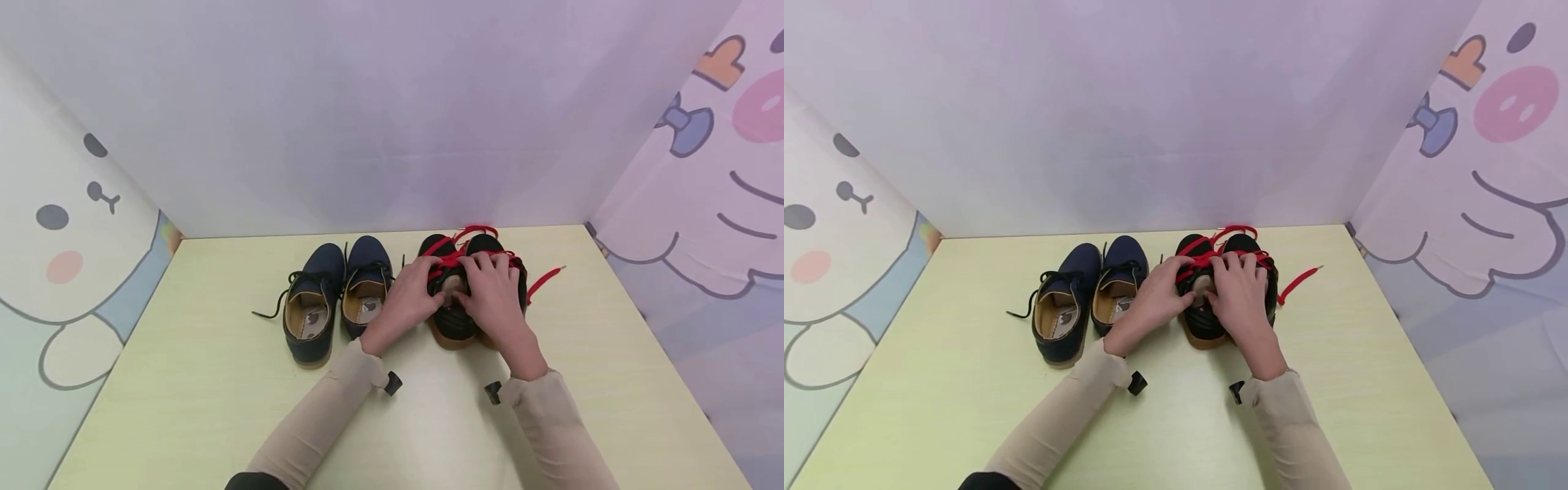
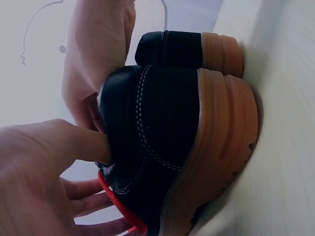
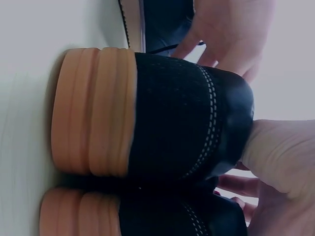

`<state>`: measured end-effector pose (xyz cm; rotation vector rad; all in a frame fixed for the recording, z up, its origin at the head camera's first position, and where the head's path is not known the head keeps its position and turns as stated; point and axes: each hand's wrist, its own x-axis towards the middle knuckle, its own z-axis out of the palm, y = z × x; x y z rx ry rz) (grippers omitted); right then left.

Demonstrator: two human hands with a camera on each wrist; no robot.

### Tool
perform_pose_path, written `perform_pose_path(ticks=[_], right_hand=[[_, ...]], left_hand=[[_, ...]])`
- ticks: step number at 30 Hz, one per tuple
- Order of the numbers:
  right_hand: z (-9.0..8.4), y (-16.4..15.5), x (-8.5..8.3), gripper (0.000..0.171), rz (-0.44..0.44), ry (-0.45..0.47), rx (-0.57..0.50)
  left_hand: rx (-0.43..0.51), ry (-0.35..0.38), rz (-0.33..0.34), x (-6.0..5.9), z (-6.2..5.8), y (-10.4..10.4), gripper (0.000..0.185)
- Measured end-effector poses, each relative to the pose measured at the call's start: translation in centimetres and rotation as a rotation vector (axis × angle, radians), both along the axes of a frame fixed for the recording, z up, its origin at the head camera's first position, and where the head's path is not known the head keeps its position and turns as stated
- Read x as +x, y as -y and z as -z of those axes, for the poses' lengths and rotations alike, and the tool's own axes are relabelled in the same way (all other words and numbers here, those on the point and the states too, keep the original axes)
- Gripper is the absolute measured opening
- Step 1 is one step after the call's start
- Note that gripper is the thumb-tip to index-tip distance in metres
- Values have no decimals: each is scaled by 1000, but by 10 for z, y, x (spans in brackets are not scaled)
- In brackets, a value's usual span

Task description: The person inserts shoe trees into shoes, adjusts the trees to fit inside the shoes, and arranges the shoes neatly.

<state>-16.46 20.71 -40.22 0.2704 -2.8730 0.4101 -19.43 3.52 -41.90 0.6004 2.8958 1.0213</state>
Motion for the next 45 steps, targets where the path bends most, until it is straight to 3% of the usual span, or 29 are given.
perform_pose_path(ticks=[12, 22, 28, 38, 45], right_hand=[[2, 5, -6, 54, 33, -12, -4], [-5, -5, -1, 51, -19, -66, -41], [-8, -8, -2, 36, -62, -110, -8], [0, -4, -12, 15, -15, -201, 89], [1, -5, -11, 8, -26, -221, 41]], left_hand=[[-28, -44, -87, 1, 3, -7, 55], [-100, -27, -56, 1, -4, -9, 57], [-51, -30, -39, -1, -2, -12, 61], [-53, -30, -16, -5, 0, -17, 68], [-83, -44, -30, -5, -1, -19, 66]])
